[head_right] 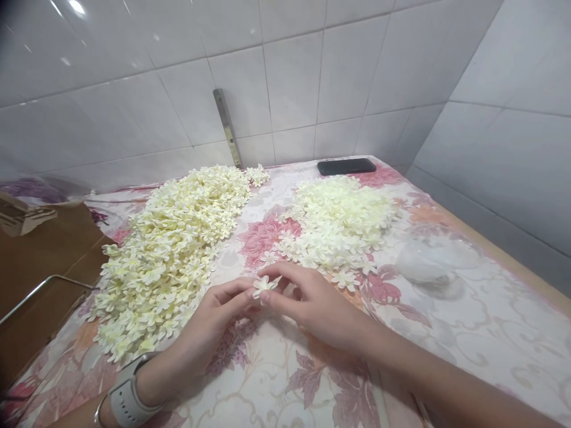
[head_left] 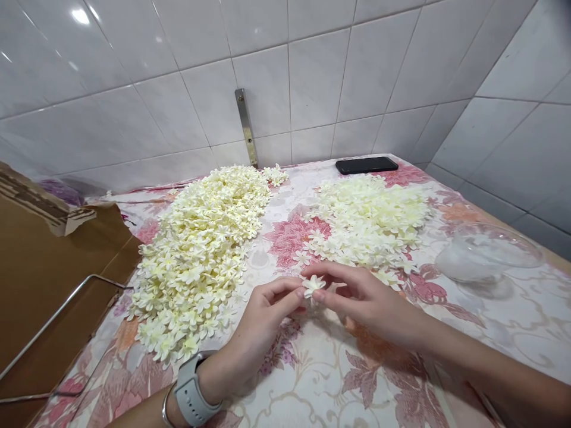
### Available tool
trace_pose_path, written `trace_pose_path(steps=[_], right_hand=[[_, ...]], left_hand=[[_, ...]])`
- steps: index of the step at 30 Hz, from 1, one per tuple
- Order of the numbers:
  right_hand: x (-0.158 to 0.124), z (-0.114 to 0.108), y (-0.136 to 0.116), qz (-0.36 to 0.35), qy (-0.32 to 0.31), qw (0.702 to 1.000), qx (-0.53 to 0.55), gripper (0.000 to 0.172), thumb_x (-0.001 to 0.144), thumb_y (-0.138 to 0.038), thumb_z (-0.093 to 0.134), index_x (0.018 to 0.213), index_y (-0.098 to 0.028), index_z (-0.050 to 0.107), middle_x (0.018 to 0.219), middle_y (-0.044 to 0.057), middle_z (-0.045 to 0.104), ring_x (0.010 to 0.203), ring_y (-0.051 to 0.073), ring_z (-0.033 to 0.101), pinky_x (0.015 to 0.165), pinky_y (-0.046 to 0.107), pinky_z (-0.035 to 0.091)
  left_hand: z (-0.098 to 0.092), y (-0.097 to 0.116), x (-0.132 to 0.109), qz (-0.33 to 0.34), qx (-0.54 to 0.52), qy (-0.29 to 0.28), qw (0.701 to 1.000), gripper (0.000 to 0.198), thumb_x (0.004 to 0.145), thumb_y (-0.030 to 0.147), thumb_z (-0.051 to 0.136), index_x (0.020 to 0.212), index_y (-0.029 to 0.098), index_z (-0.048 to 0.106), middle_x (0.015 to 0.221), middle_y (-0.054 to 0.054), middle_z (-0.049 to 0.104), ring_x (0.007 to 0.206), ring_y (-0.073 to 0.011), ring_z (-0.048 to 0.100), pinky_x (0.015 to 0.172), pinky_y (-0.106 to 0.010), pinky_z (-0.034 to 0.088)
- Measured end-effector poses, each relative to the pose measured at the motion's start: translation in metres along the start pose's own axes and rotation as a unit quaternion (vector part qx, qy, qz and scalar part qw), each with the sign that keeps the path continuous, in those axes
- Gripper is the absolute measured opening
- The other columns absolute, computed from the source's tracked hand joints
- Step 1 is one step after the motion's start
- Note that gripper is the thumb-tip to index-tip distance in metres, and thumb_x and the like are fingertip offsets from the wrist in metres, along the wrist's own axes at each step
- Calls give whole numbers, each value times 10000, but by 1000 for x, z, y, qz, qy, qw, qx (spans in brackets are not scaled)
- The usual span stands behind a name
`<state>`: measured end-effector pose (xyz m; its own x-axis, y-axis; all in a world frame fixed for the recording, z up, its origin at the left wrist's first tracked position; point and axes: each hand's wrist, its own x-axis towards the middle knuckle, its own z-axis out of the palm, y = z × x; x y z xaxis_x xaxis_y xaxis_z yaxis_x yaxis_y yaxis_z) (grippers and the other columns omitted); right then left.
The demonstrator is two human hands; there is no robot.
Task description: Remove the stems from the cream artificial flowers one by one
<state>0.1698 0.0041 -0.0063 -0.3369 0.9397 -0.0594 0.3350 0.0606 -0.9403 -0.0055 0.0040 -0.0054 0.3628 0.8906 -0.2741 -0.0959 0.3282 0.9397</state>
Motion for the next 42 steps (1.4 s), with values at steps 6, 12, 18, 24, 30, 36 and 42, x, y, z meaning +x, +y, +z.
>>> trace_pose_path(steps=[6,12,18,24,30,36,42], right_hand=[[1,1,1,37,3,987,154,309,738,-399,690,657,-174,494,632,-48,467,559,84,443,482,202,331],[3,1,1,46,-12,975,217,238,752,-394,676,784,-176,587,696,-30,560,601,99,533,585,230,432],[2,-1,0,56,-37,977,203,245,743,-376,685,695,-155,592,639,-12,592,595,109,545,576,230,427],[-2,6,-4,-72,120,987,-85,203,800,-329,598,687,-199,490,651,-9,534,579,126,485,522,245,367],[-2,6,-2,-137,51,973,-179,222,891,-226,417,694,-194,516,645,8,551,592,129,498,552,248,366],[-2,8,-4,-150,35,968,-196,255,879,-149,347,641,-197,425,599,-8,455,543,127,431,524,253,329],[-5,6,-8,-84,-4,986,-142,247,898,-276,392,690,-190,494,637,0,497,589,139,465,548,258,340]], left_hand=[[-1,0,0,-11,19,19,1000,126,730,278,707,778,162,692,815,-25,644,764,-137,566,714,-225,425],[-2,-3,2,-14,-20,43,999,155,734,308,710,836,204,655,791,4,648,692,-111,577,654,-215,432],[1,2,-3,-48,-44,3,998,194,730,291,716,874,188,635,783,-6,647,689,-121,595,645,-225,449],[3,2,-1,-19,-27,49,998,112,700,225,737,749,162,658,710,15,626,639,-90,571,625,-190,441],[1,3,-1,-29,-11,29,999,174,684,276,754,805,176,680,770,-10,660,692,-116,592,652,-215,460],[0,1,0,0,30,45,999,199,654,283,770,773,176,652,722,11,620,668,-121,577,636,-233,476],[-1,1,1,49,63,50,996,111,706,257,725,696,173,653,714,11,628,692,-122,572,660,-222,469]])
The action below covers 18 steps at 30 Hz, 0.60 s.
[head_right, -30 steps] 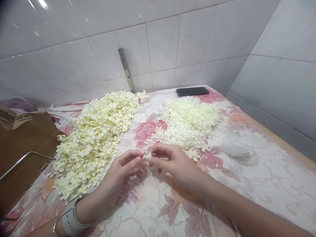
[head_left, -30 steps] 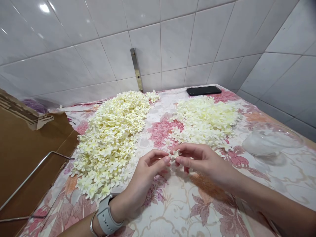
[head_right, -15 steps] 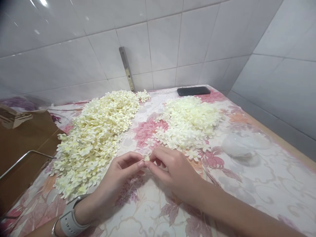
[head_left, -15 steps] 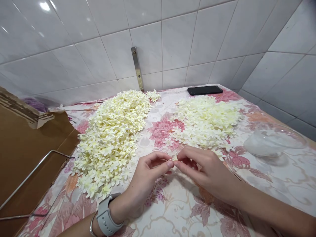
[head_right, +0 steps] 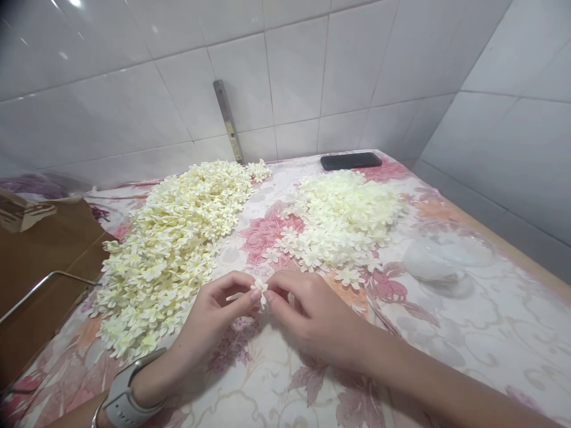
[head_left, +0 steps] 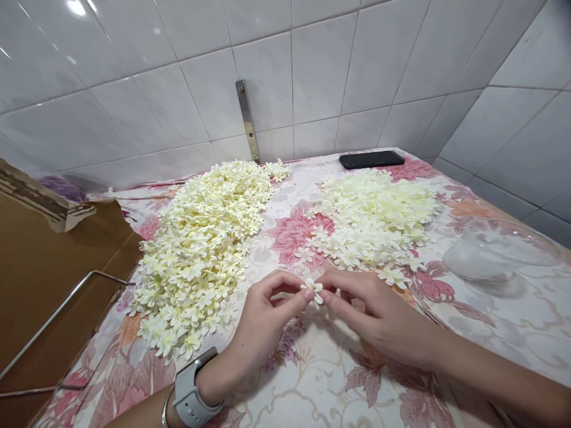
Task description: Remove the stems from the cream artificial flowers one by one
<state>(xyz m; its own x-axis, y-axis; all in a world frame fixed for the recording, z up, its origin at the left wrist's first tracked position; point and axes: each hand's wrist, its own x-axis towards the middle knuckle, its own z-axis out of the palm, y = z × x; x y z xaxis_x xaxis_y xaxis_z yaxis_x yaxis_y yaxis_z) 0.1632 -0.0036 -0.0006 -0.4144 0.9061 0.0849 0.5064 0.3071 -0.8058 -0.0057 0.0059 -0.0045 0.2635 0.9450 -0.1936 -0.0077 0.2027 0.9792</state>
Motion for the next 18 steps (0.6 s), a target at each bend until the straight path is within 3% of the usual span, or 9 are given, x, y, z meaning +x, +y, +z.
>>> trace_pose_path(steps=[3,7,14,18], right_hand=[[0,-1,0,43,-22,998,40,268,863,-410,483,727,-185,540,692,7,529,626,145,477,543,253,340],[2,0,3,63,-32,995,76,276,893,-331,401,708,-181,541,647,-3,494,591,131,435,513,245,308],[2,1,9,77,5,990,119,321,857,-365,478,595,-189,419,590,-43,355,559,107,342,506,239,260],[1,3,10,85,20,982,168,390,830,-440,532,564,-192,391,573,-52,318,548,100,308,505,239,245]], left_hand=[[0,0,0,11,7,0,1000,107,711,243,724,680,171,652,700,15,627,679,-112,570,636,-200,454],[-1,1,-2,12,15,-10,1000,116,760,254,677,694,161,660,721,1,639,693,-115,580,653,-206,465],[2,1,-6,-33,-46,-28,998,191,697,263,749,827,198,626,772,22,644,722,-112,614,636,-192,476],[1,0,-2,-44,-61,-29,997,99,753,260,697,772,177,646,724,27,627,660,-73,578,630,-165,463]])
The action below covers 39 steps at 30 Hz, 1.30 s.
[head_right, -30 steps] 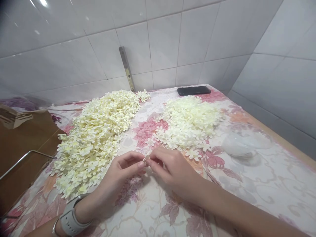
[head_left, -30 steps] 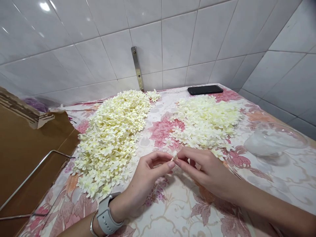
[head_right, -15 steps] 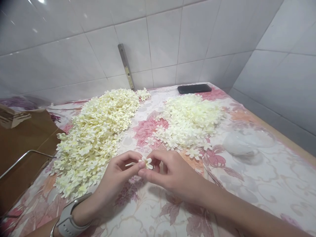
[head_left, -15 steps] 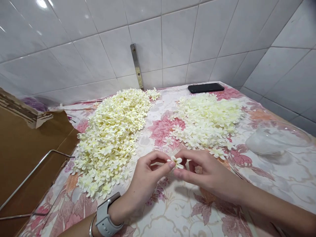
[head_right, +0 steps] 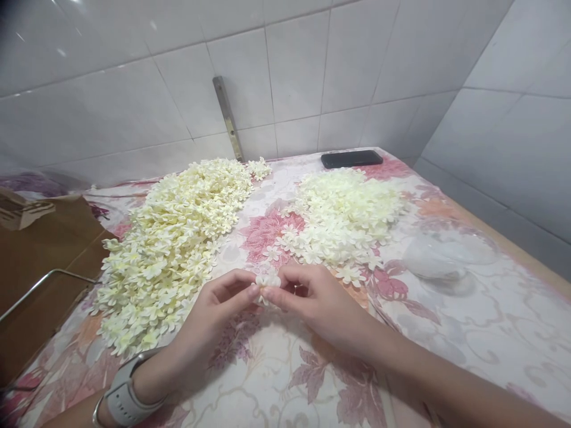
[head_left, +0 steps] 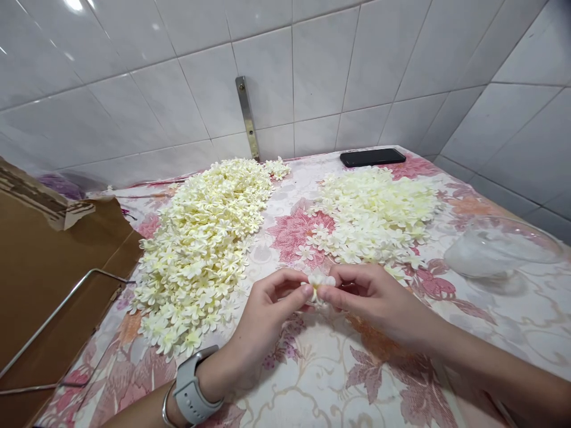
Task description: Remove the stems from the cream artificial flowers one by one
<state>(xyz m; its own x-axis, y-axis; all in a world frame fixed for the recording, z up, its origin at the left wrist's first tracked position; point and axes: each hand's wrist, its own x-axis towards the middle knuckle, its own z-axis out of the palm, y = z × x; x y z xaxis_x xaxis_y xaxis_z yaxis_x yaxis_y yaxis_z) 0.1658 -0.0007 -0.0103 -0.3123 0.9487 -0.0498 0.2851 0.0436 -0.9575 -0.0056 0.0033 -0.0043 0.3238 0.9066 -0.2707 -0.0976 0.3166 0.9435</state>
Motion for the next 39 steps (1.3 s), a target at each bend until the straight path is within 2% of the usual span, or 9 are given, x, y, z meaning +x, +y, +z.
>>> trace_pose_path(steps=[5,9,12,16,29,32,36,37,39], right_hand=[[5,-6,0,13,43,999,3,376,823,-481,532,592,-189,484,555,-35,411,509,106,372,495,245,301],[9,-17,-1,-67,265,940,-205,385,811,-432,544,1090,-167,546,889,77,585,679,186,530,588,298,394],[7,-16,-4,-90,160,955,-232,366,835,-438,526,1100,-187,547,945,84,601,798,211,563,624,292,421],[2,-6,-8,-86,-18,974,-208,269,915,-283,389,724,-190,553,676,9,550,627,142,512,570,252,375],[2,-6,-5,-31,22,996,-82,328,809,-368,592,561,-185,482,512,-53,432,497,92,382,477,226,285],[5,-16,-5,-30,101,988,-109,367,821,-452,557,566,-195,501,509,-36,461,478,110,420,464,242,323],[10,-27,-4,-136,338,889,-277,367,761,-520,587,905,-183,587,905,101,628,830,260,579,710,383,460],[10,-26,-4,-160,342,875,-303,427,756,-513,595,1015,-175,566,1033,132,611,958,296,559,801,425,447],[6,-19,-4,-150,234,916,-289,434,797,-487,569,1117,-196,529,1130,127,594,1063,298,538,869,440,437]], left_hand=[[-2,0,4,12,-19,49,999,104,739,244,702,742,160,642,709,24,605,647,-86,587,631,-184,491],[-2,-1,5,5,-28,73,997,110,726,248,714,742,160,650,721,20,617,639,-81,593,628,-176,487],[-1,-1,4,2,-15,45,999,97,716,240,723,734,160,671,708,15,632,629,-74,581,615,-164,471],[-1,-1,3,-2,-10,26,1000,81,704,215,735,749,174,681,719,17,658,645,-77,586,626,-170,469],[0,0,3,1,-16,41,999,101,684,206,740,698,160,651,639,36,616,595,-66,573,588,-150,456],[0,1,4,3,-25,67,997,113,668,207,743,694,155,646,661,29,617,599,-80,585,595,-171,477],[0,1,4,1,-32,80,996,112,666,202,744,699,154,648,683,28,614,611,-83,590,614,-180,487],[0,1,4,-1,-29,76,997,111,666,201,745,699,155,649,680,27,616,613,-83,589,614,-177,483],[0,1,2,-5,-21,61,998,109,669,205,746,701,159,653,672,25,621,619,-85,586,615,-178,471]])
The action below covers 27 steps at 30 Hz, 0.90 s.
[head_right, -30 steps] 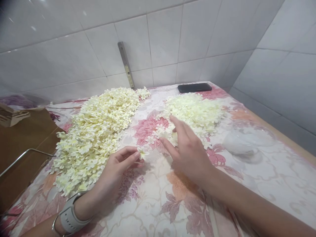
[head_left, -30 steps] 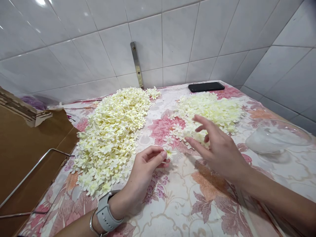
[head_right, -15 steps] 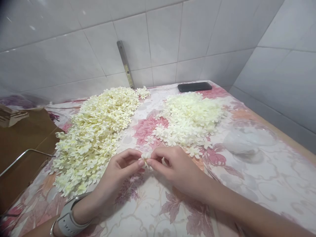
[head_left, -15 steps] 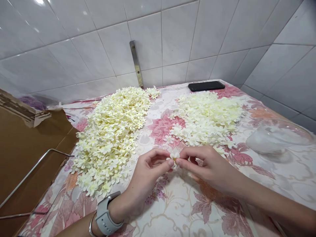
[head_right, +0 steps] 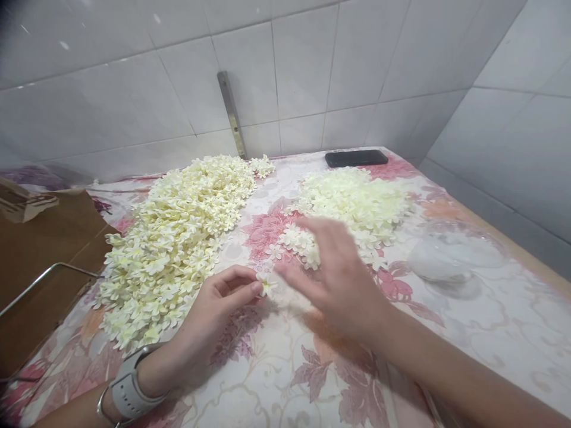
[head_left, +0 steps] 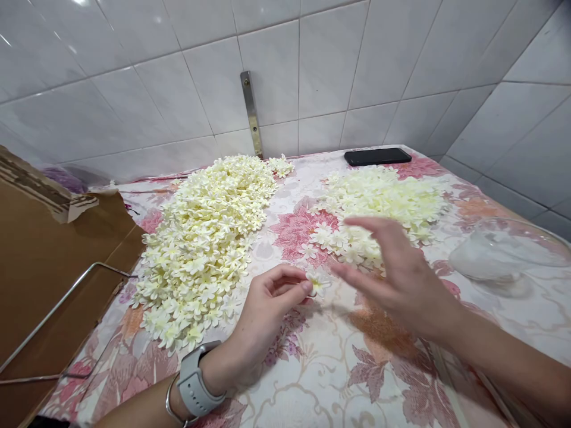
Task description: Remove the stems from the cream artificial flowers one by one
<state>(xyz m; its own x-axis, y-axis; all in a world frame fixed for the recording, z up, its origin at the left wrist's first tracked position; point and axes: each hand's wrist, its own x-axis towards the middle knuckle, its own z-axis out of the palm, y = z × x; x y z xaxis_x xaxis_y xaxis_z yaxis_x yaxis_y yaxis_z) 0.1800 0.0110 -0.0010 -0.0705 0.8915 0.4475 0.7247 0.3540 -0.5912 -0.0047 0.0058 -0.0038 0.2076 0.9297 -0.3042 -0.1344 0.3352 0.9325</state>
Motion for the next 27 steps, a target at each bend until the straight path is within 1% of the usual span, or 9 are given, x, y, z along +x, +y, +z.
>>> trace_pose_path(steps=[2,3,4,6,9,14,17,22,27], right_hand=[[-7,4,-7,40,-152,983,95,317,858,-422,519,1118,-241,532,1099,82,627,1040,252,576,850,399,465],[-11,5,-10,64,-197,968,141,273,874,-387,504,1108,-251,535,1074,67,642,1028,236,590,838,380,474],[-13,7,-12,87,-215,956,178,248,880,-354,497,1104,-252,534,1049,60,653,1021,227,598,831,366,477],[-16,9,-14,124,-204,944,227,231,869,-302,504,1091,-241,528,972,52,671,975,216,622,795,338,485],[-14,9,-14,181,-194,930,255,226,821,-287,561,1038,-228,537,841,26,685,810,197,656,673,294,488],[-10,6,-15,248,-185,909,280,250,730,-274,650,945,-223,534,652,-28,656,618,157,612,548,246,440],[-11,5,-16,262,-179,904,286,273,692,-281,683,907,-223,525,609,-46,632,559,136,564,501,226,400],[-11,5,-17,263,-183,898,302,299,662,-293,721,869,-216,519,561,-60,594,510,126,530,495,228,388],[-11,4,-18,260,-191,893,314,302,662,-304,736,887,-214,554,547,-69,547,481,104,488,472,214,369]], left_hand=[[0,0,-1,3,5,-13,1000,108,668,207,749,713,167,659,671,21,630,633,-92,585,616,-184,460],[0,-1,-2,6,9,-16,1000,108,667,207,750,717,170,662,674,18,635,642,-96,586,617,-188,456],[0,-1,-2,10,15,-17,1000,110,662,205,753,717,172,664,675,16,639,645,-101,587,615,-192,452],[0,-2,-2,17,24,-13,999,121,650,199,762,714,174,663,681,15,644,651,-107,590,604,-194,445],[0,-3,-1,19,26,-10,999,140,643,192,769,725,179,656,694,22,641,655,-100,590,592,-183,439],[0,-2,0,15,18,-17,1000,152,656,192,766,754,178,651,690,29,634,651,-86,590,591,-167,437],[0,-1,-1,7,18,-10,1000,161,646,190,769,750,172,646,676,25,634,640,-91,586,585,-174,436],[0,-1,-1,-1,24,-23,999,186,637,193,771,775,174,648,676,17,630,649,-104,578,585,-185,436],[0,-1,-2,-9,11,-15,1000,188,642,181,759,785,177,637,655,23,618,618,-98,563,580,-191,424]])
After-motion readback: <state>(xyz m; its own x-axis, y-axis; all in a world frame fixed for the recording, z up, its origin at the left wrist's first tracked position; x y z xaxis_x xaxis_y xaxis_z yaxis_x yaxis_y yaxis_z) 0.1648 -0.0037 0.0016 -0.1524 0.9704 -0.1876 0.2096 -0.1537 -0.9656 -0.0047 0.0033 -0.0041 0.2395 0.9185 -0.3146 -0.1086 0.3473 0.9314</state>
